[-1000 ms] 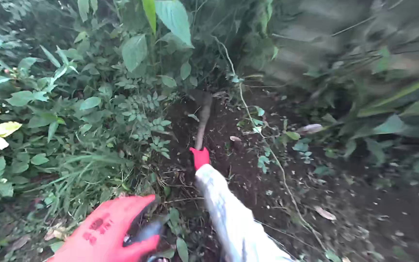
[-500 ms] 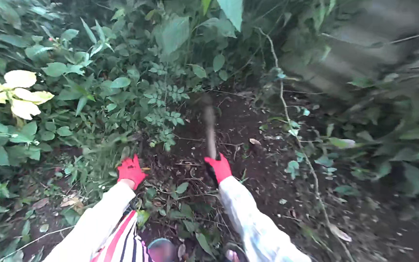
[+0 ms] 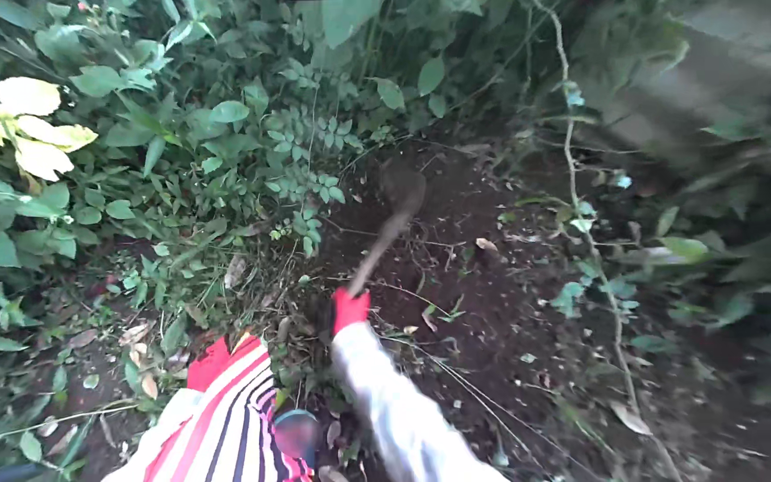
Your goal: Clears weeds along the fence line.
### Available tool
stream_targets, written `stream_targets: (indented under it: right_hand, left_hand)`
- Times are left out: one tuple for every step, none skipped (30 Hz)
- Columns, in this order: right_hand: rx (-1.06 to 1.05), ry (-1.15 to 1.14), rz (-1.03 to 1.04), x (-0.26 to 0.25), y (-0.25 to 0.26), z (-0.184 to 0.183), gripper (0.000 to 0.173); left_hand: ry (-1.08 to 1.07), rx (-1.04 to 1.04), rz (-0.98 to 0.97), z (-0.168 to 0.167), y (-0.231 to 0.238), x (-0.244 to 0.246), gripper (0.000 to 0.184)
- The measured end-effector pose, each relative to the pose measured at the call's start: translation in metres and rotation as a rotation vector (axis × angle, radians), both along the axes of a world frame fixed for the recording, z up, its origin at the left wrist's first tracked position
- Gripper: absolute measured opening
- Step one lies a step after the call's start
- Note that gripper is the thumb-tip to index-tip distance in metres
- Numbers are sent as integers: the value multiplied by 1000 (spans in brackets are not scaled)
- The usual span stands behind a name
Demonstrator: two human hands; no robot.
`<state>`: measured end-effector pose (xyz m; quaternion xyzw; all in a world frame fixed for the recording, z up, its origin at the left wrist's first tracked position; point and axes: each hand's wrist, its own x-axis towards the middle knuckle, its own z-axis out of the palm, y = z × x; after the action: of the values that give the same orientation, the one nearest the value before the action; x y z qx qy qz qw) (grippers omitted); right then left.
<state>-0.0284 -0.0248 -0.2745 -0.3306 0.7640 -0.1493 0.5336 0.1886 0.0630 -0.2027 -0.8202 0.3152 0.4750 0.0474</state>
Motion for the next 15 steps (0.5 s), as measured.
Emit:
stream_targets:
  right_hand:
    - [102, 0, 221, 17, 42, -16, 66]
    - [202, -1, 414, 22, 82, -23, 71]
    - [286, 39, 585, 14, 108, -25, 76]
    - [350, 102, 706, -5, 112, -15, 78]
    - [363, 174, 771, -28, 96, 6, 79]
    - [332, 247, 791, -48, 65, 31, 78]
    - [277, 295, 764, -63, 29, 55, 77]
    - [190, 296, 664, -72, -5, 71, 77]
    - [84, 236, 486, -71, -34, 76, 72]
    - [3, 154, 275, -59, -52, 72, 66]
    - [-45, 89, 96, -39, -51, 56, 63]
    - [-42, 53, 27, -17, -29, 35, 63]
    - [14, 60, 95, 2, 11, 15, 66]
    - [116, 90, 262, 11, 58, 2, 69]
    - [205, 97, 387, 10, 99, -4, 69]
  left_hand:
    - [-93, 42, -54, -19, 17, 14, 49]
    - [-248, 37, -93, -45, 36, 26, 52]
    - [-465, -35, -119, -78, 56, 34, 52]
    - [-441, 97, -165, -78, 60, 50, 57]
    - [-370, 223, -210, -65, 51, 64, 62]
    - [-337, 278, -268, -51, 35, 76, 69]
    - [-333, 245, -312, -30, 16, 81, 77]
    - [-319, 162, -336, -1, -6, 77, 82]
    - [-289, 41, -348, 29, -31, 68, 81]
    - [-263, -113, -345, 51, -55, 55, 73]
    - [-247, -267, -331, 61, -77, 41, 63]
    - [-233, -392, -325, 61, -96, 27, 60]
    - [-217, -481, -331, 54, -116, 13, 62]
    - [-200, -542, -355, 41, -136, -1, 67]
    - [-186, -559, -382, 24, -151, -13, 70]
